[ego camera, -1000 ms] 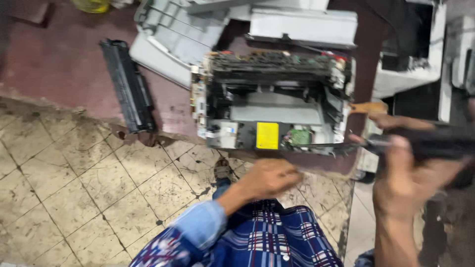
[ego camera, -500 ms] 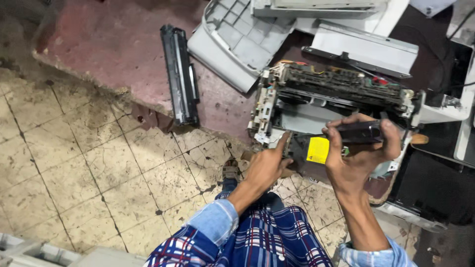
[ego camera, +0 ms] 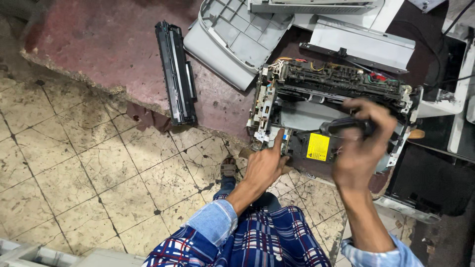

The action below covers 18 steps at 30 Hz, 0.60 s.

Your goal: The person disassembles a printer by removing the top cover, side panels, and internal components using a screwdriver. They place removed parts on the workbench and continue to take apart the internal mechanisms.

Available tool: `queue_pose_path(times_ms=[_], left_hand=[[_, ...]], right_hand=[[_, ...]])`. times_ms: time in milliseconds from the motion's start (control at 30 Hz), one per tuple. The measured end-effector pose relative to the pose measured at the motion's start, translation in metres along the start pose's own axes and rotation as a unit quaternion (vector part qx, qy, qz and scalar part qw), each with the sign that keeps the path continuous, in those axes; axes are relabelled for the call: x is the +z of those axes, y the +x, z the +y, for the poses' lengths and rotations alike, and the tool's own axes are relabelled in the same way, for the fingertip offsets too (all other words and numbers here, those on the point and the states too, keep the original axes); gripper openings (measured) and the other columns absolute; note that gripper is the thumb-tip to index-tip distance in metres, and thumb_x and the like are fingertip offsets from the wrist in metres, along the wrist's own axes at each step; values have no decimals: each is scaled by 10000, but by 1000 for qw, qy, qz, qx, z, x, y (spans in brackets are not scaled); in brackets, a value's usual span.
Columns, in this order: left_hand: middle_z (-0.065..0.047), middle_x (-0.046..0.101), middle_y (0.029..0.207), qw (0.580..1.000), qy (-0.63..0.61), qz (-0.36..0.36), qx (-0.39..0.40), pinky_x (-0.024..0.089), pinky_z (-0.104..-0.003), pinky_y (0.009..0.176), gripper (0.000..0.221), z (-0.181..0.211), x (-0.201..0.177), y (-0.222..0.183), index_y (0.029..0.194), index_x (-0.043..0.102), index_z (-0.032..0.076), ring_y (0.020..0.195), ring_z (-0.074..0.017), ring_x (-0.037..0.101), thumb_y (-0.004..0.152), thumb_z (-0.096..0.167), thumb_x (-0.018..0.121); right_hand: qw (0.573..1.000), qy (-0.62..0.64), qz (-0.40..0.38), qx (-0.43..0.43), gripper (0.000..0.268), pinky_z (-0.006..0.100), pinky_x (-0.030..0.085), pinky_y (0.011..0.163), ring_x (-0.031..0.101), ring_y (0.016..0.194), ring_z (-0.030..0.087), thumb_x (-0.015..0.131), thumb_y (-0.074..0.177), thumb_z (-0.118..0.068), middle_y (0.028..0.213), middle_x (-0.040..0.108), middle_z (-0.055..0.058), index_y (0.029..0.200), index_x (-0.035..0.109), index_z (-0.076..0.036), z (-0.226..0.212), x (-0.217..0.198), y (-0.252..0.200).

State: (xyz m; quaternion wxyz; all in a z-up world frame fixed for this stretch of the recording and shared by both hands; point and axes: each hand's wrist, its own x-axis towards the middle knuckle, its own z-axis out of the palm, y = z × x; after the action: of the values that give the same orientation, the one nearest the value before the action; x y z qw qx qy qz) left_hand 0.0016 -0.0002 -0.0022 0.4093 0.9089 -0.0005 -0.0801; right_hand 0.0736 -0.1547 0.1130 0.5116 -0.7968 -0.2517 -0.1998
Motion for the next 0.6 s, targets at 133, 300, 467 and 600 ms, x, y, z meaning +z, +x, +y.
queue_pose_path(times_ms=[133,300,467,600], left_hand=[[-194,645,599,999,8,31,19,526,-537,518,873,0,0,0,1602,198,-3,495,-393,632,934,254,697],[-190,662,603,999,-6,-36,-33,550,-519,525,861,11,-13,3,1615,156,19,484,-378,646,958,253,660],[-245,704,909,995,-92,-28,12,610,-493,576,755,32,-37,-6,1592,214,1,571,-366,698,960,137,604],[-298,658,1192,960,-76,183,199,625,-465,760,574,46,-41,-5,1453,431,-12,843,-416,723,904,1,599]], right_hand=[[949,289,25,127,512,363,566,601,567,612,173,427,1183,-483,707,540,65,878,515,-81,14,5,17],[923,347,-74,150,636,379,490,557,427,496,155,401,1195,-549,572,423,49,767,511,-92,30,-9,33],[898,386,-119,173,619,356,504,542,472,481,145,375,1171,-590,583,476,42,871,533,-71,12,-5,49],[923,354,-122,94,726,285,505,507,504,487,83,377,950,-744,741,572,50,1004,601,-55,-13,17,51]])
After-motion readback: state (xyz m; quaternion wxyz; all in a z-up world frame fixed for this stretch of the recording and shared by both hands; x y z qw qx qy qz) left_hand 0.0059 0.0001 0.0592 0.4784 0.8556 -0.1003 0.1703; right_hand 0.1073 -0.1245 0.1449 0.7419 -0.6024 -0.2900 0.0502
